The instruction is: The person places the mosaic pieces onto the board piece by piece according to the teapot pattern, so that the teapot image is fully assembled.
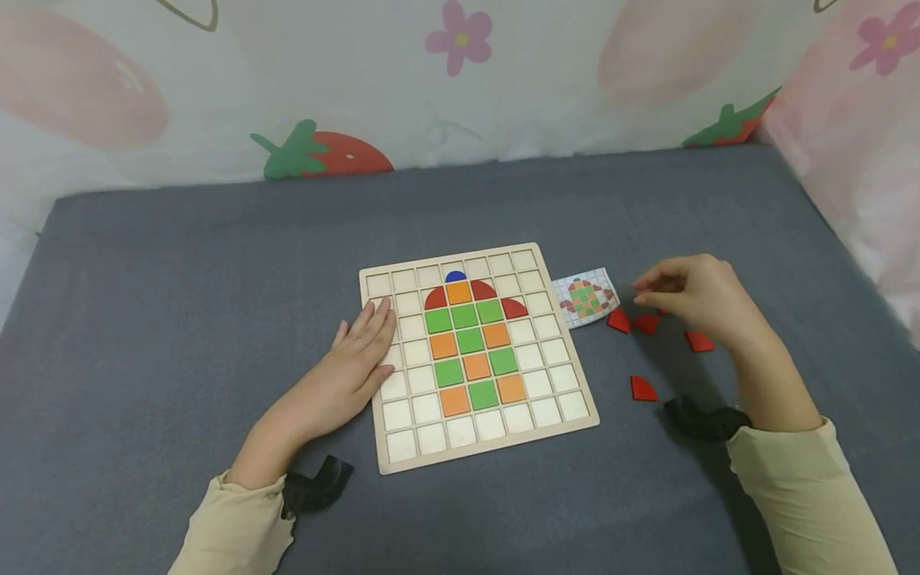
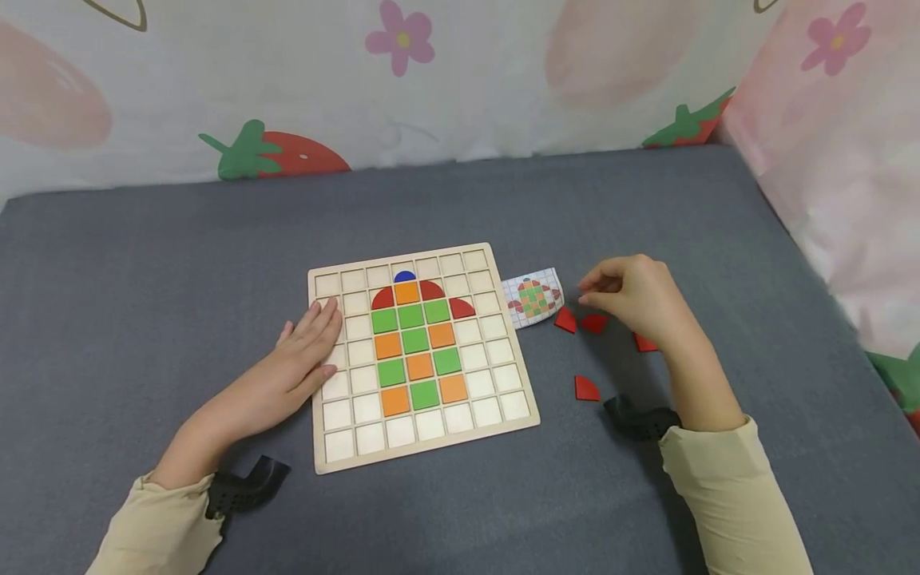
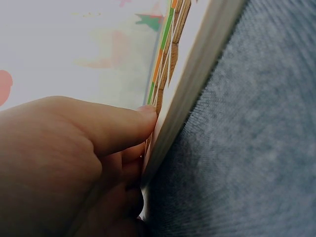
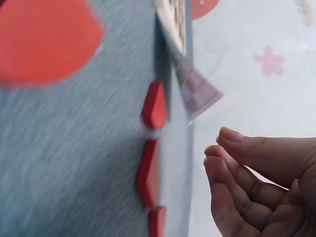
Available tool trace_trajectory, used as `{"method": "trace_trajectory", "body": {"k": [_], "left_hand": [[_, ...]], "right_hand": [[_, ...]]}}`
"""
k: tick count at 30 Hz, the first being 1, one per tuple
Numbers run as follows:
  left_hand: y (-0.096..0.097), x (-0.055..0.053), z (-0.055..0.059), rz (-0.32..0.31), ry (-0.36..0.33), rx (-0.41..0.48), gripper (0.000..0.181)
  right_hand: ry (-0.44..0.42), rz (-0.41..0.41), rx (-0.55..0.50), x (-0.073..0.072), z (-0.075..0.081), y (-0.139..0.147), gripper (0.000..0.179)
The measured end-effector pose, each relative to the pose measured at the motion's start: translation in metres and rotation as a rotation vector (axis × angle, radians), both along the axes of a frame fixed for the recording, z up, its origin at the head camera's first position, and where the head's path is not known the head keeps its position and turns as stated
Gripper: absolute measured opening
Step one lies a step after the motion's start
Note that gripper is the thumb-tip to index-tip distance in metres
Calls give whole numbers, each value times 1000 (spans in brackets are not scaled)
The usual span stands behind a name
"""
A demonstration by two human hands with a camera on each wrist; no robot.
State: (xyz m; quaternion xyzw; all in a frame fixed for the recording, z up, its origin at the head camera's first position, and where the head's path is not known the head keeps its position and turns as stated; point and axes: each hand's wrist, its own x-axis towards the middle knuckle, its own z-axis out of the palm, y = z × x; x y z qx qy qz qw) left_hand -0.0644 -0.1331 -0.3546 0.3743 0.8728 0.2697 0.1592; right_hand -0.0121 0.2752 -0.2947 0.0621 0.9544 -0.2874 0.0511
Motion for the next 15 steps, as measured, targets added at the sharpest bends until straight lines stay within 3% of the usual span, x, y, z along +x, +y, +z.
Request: {"method": "trace_trajectory", "body": {"k": [15], "left_hand": [[0, 0, 0, 1, 2, 3, 57]], "right_hand": [[-107, 115, 89, 2, -9, 14, 16]]}}
